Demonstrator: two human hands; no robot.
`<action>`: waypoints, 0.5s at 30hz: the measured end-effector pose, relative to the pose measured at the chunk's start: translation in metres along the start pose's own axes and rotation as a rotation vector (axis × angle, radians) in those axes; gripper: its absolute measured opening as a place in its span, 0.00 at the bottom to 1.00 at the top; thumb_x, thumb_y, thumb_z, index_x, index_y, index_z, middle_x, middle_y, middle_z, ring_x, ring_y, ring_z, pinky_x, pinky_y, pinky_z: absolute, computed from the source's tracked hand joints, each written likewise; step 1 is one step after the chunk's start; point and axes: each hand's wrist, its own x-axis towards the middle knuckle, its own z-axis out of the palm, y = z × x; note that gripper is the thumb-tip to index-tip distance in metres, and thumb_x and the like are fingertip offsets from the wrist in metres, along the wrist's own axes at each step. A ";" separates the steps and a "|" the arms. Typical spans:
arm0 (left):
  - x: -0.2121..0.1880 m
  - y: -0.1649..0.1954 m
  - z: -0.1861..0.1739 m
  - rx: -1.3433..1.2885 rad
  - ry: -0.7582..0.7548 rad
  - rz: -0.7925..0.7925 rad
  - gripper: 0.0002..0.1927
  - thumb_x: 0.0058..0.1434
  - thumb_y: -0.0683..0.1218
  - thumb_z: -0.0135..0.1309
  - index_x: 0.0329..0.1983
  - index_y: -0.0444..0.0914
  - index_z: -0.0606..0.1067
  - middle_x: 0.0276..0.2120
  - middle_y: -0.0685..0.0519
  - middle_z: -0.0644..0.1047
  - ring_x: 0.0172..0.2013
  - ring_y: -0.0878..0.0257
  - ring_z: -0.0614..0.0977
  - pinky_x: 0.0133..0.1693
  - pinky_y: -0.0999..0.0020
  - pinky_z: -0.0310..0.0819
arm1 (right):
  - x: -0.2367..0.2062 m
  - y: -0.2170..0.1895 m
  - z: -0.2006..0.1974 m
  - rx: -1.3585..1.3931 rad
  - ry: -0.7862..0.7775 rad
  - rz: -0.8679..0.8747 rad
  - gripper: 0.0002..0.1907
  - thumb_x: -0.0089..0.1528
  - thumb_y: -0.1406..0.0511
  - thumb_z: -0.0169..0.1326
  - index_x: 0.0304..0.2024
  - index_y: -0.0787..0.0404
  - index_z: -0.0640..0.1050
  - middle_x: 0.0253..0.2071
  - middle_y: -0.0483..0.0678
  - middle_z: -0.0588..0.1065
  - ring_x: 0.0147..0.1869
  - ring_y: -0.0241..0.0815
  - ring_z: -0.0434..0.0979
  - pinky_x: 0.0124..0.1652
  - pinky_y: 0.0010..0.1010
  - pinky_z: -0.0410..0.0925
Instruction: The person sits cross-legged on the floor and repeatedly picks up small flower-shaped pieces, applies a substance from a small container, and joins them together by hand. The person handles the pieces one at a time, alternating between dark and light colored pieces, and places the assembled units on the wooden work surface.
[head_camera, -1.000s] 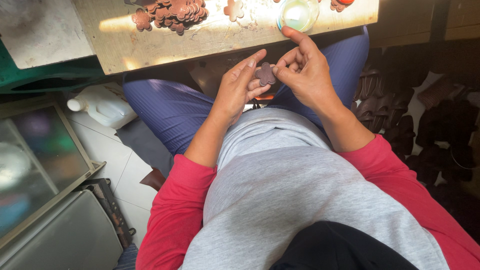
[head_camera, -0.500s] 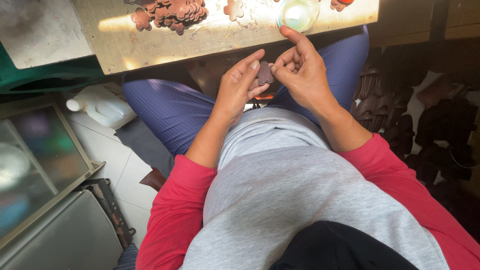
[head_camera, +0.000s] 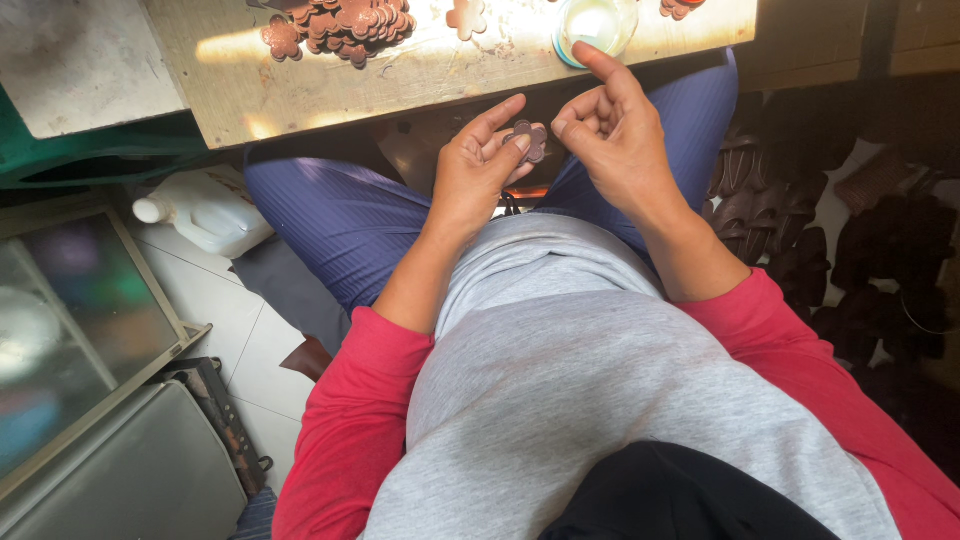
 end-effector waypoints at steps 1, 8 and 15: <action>0.000 0.000 0.000 0.007 0.011 -0.002 0.25 0.70 0.40 0.53 0.71 0.37 0.67 0.50 0.51 0.82 0.45 0.70 0.83 0.45 0.77 0.80 | 0.000 0.000 -0.001 0.011 0.014 -0.005 0.34 0.70 0.74 0.58 0.77 0.68 0.60 0.42 0.44 0.76 0.42 0.26 0.72 0.43 0.18 0.67; 0.000 -0.001 0.000 0.132 0.034 0.050 0.26 0.70 0.40 0.55 0.70 0.37 0.67 0.46 0.52 0.83 0.43 0.71 0.83 0.43 0.77 0.78 | -0.001 -0.001 0.003 -0.016 -0.018 0.042 0.41 0.64 0.73 0.63 0.76 0.67 0.58 0.42 0.44 0.76 0.37 0.24 0.70 0.36 0.15 0.64; 0.000 -0.004 -0.001 0.127 0.050 0.072 0.25 0.69 0.40 0.55 0.69 0.36 0.67 0.43 0.51 0.83 0.41 0.70 0.83 0.42 0.76 0.79 | 0.001 0.000 0.010 -0.065 -0.039 0.023 0.42 0.65 0.73 0.63 0.76 0.67 0.57 0.42 0.44 0.76 0.38 0.24 0.71 0.36 0.15 0.65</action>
